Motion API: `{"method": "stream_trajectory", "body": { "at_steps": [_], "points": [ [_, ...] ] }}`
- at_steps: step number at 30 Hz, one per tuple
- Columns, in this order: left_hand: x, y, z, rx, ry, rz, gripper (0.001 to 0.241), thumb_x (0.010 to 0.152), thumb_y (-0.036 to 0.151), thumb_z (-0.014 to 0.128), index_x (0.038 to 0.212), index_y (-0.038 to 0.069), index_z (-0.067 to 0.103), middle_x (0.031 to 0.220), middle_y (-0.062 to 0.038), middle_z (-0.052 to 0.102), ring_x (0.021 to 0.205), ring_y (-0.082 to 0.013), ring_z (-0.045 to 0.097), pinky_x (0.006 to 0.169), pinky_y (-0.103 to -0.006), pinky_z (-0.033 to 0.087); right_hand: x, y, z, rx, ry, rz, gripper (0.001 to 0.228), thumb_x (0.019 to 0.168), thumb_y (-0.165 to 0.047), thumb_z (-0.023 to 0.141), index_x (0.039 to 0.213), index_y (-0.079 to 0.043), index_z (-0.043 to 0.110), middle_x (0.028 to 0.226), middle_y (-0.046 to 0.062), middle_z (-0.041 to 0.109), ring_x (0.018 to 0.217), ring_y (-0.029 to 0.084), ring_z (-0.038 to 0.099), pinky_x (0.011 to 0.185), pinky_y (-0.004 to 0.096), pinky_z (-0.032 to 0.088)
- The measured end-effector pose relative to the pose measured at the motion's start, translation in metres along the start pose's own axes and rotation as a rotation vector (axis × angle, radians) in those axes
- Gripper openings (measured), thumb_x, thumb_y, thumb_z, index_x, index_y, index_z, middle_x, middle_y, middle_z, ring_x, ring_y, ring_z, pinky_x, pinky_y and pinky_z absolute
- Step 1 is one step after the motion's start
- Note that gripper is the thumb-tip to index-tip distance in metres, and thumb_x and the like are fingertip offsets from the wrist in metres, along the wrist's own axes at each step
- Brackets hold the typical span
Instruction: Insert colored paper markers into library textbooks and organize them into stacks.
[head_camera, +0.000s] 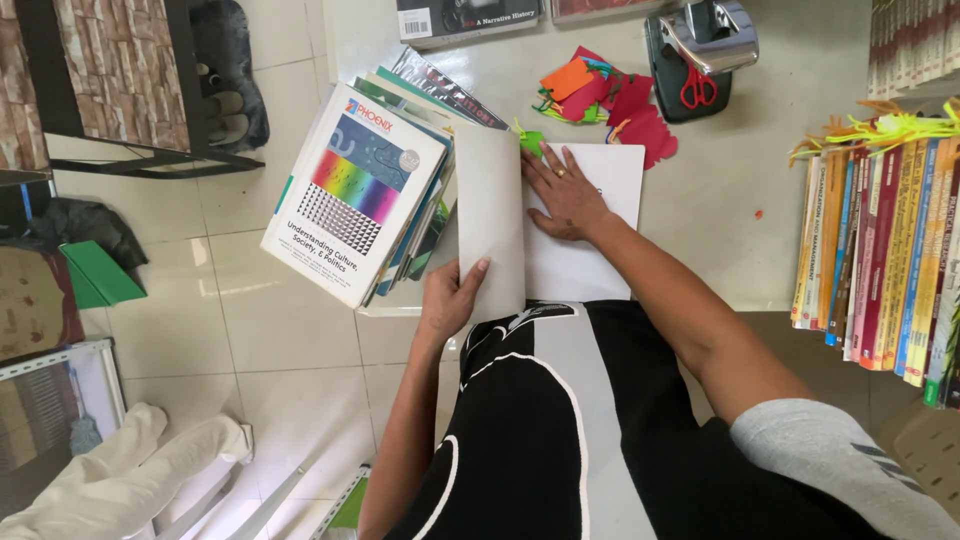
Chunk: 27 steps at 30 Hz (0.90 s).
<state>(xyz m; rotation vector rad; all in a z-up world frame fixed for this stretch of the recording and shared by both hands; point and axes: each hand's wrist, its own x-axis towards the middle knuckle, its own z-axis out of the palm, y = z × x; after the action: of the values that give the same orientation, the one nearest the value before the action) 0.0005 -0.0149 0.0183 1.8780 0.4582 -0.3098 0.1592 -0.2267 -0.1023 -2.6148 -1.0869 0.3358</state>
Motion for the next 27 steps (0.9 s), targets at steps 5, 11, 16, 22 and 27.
{"method": "stream_trajectory", "body": {
  "at_steps": [5,11,16,22,27],
  "points": [
    [-0.005,0.02,0.011,-0.054,-0.199,0.218,0.045,0.101,0.03,0.063,0.132,-0.002,0.061,0.107,-0.014,0.074,0.097,-0.0174,0.066,0.087,-0.0351,0.055,-0.032,0.009,0.005,0.094,0.209,0.046,0.085,0.094,-0.039,0.063,0.16,-0.001,0.028,0.168,0.022,0.025,0.156,0.042,0.015,0.124,0.057,0.01],
    [0.027,0.023,0.063,0.239,-0.27,0.974,0.054,0.103,0.022,0.057,0.147,-0.009,0.05,0.139,-0.036,0.057,0.126,-0.0519,0.052,0.103,-0.0554,0.038,-0.096,0.038,0.024,0.922,0.744,0.524,0.052,0.111,-0.029,0.052,0.154,-0.002,0.043,0.157,0.015,0.049,0.147,0.03,0.046,0.123,0.044,0.036],
    [0.094,0.011,0.081,0.441,-0.358,0.371,0.036,0.096,0.029,0.067,0.125,0.008,0.067,0.112,-0.015,0.072,0.098,-0.0336,0.071,0.088,-0.0438,0.056,-0.144,0.034,-0.001,0.98,0.855,0.766,0.047,0.108,-0.028,0.053,0.147,-0.003,0.048,0.147,0.013,0.054,0.134,0.028,0.053,0.111,0.039,0.044],
    [0.237,0.014,0.072,0.969,-0.033,0.773,0.028,0.086,0.013,0.068,0.113,0.012,0.072,0.104,-0.013,0.071,0.097,-0.0325,0.069,0.082,-0.0453,0.056,-0.138,-0.011,0.022,0.119,0.411,0.371,0.072,0.096,-0.041,0.064,0.156,-0.009,0.04,0.161,0.023,0.034,0.149,0.044,0.029,0.12,0.061,0.023],
    [0.287,0.016,0.068,1.153,-0.047,0.786,0.012,0.087,0.026,0.073,0.09,0.016,0.077,0.091,-0.009,0.074,0.095,-0.0303,0.069,0.082,-0.045,0.055,-0.137,-0.007,0.03,0.009,0.24,0.258,0.073,0.094,-0.047,0.06,0.159,-0.023,0.039,0.168,0.012,0.027,0.156,0.037,0.019,0.122,0.066,0.014]
  ]
}}
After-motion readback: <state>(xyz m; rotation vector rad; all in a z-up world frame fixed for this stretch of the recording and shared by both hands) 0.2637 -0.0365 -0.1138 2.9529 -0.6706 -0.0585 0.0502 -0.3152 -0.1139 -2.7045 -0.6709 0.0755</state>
